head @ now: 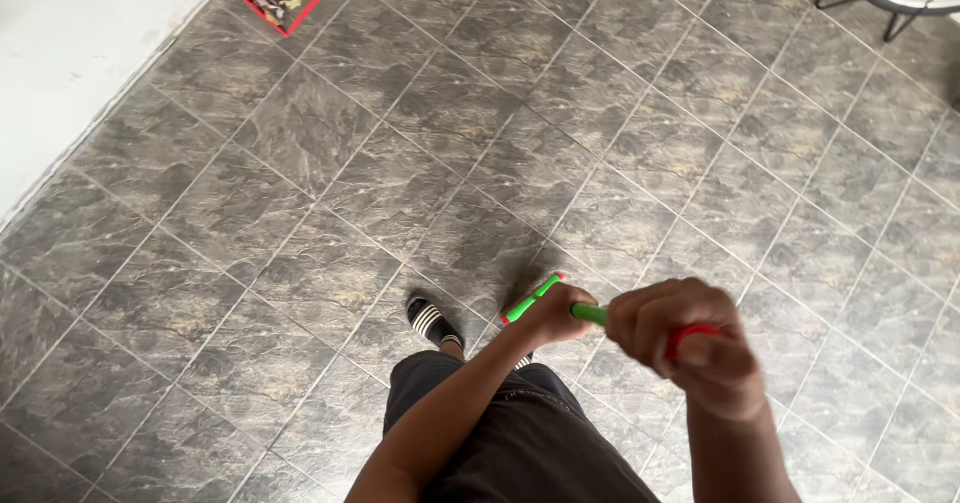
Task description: The person sweeps a tiled floor using a broom with a green handle and red bristles, moving debris across the surface near a bicycle and a scooter.
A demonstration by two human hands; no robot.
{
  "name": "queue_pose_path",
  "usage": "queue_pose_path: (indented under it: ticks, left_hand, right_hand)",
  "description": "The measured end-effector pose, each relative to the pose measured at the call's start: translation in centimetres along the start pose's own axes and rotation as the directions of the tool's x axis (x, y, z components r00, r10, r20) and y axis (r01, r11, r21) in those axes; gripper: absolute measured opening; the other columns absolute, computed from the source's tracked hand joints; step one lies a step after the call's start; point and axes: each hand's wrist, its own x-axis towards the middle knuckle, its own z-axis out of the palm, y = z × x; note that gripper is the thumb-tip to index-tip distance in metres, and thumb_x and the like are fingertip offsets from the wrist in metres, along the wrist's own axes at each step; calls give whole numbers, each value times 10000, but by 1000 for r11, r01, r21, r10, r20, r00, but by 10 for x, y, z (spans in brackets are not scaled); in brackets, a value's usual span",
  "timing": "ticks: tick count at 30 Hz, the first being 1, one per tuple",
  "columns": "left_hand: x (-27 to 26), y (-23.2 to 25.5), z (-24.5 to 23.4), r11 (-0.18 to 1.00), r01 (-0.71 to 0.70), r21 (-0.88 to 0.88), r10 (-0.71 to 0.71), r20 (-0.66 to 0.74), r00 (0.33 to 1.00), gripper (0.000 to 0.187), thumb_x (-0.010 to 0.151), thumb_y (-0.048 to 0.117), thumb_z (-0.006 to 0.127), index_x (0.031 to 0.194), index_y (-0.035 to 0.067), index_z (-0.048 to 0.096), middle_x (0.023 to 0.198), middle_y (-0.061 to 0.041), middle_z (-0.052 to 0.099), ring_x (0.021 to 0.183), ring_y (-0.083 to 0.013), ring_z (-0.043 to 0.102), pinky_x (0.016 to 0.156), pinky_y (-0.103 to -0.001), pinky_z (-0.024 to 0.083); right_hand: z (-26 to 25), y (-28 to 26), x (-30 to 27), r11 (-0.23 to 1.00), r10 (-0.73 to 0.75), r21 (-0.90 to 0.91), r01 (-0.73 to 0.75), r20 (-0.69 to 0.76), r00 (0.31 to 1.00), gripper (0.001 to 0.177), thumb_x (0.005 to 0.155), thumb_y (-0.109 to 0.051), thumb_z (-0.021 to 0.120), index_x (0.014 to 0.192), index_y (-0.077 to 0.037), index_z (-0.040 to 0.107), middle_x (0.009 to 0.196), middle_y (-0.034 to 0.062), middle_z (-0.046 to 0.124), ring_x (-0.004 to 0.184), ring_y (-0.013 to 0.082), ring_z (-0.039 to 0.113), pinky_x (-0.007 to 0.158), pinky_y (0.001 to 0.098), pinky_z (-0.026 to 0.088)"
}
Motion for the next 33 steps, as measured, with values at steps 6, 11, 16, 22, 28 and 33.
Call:
queue_pose_path:
  ticks: [6, 11, 16, 22, 28, 33]
  left_hand:
    - [0, -4, 9, 991, -2, 134, 7, -37, 999, 442, 993, 444, 650, 713, 104, 692, 662, -65, 638, 585, -180, 591, 603, -361, 486]
    - [-5, -2, -26, 942, 244, 230, -226, -102, 969, 518, 950, 512, 665, 653, 88, 672, 679, -44, 618, 634, -190, 603, 636, -380, 479]
    - [-3, -21, -38, 946, 205, 252, -150, -221, 964, 528, 941, 520, 666, 665, 70, 641, 708, -48, 607, 657, -207, 610, 638, -415, 475]
    - [0, -55, -60, 911, 322, 259, -247, -282, 927, 336, 925, 443, 703, 832, 120, 727, 864, -60, 718, 821, -212, 701, 814, -396, 548]
    - [-7, -58, -87, 885, 40, 464, 199, -456, 868, 425, 791, 313, 824, 1145, 108, 707, 1275, -128, 645, 1256, -330, 547, 1053, -482, 392]
    - [-14, -15, -78, 853, -103, 511, 330, -377, 865, 297, 865, 366, 781, 942, 86, 716, 1035, -121, 698, 1051, -327, 650, 999, -466, 464]
  right_hand:
    - [-18, 9, -55, 994, -40, -99, 43, 33, 999, 385, 894, -394, 510, 635, -111, 540, 584, 34, 483, 599, 194, 449, 601, 362, 351]
    - [-2, 20, -71, 987, -22, -163, 9, -76, 997, 393, 889, -400, 516, 674, -72, 545, 700, 79, 505, 757, 250, 498, 780, 427, 434]
    - [13, 38, -77, 977, -63, -211, 29, -157, 986, 379, 889, -395, 510, 655, -97, 497, 704, 69, 498, 749, 251, 509, 817, 438, 461]
    - [11, 98, -82, 972, -160, -197, 128, -160, 974, 390, 891, -392, 495, 631, -115, 407, 640, 41, 440, 694, 225, 426, 787, 393, 389]
    - [-40, 150, -58, 990, -122, 35, 136, -261, 957, 618, 1032, -557, 301, 576, -159, 423, 570, -3, 385, 598, 208, 361, 677, 368, 371]
    - [-28, 142, -55, 982, -187, -52, 181, -174, 967, 537, 973, -552, 368, 620, -148, 393, 603, 15, 394, 625, 192, 356, 672, 348, 330]
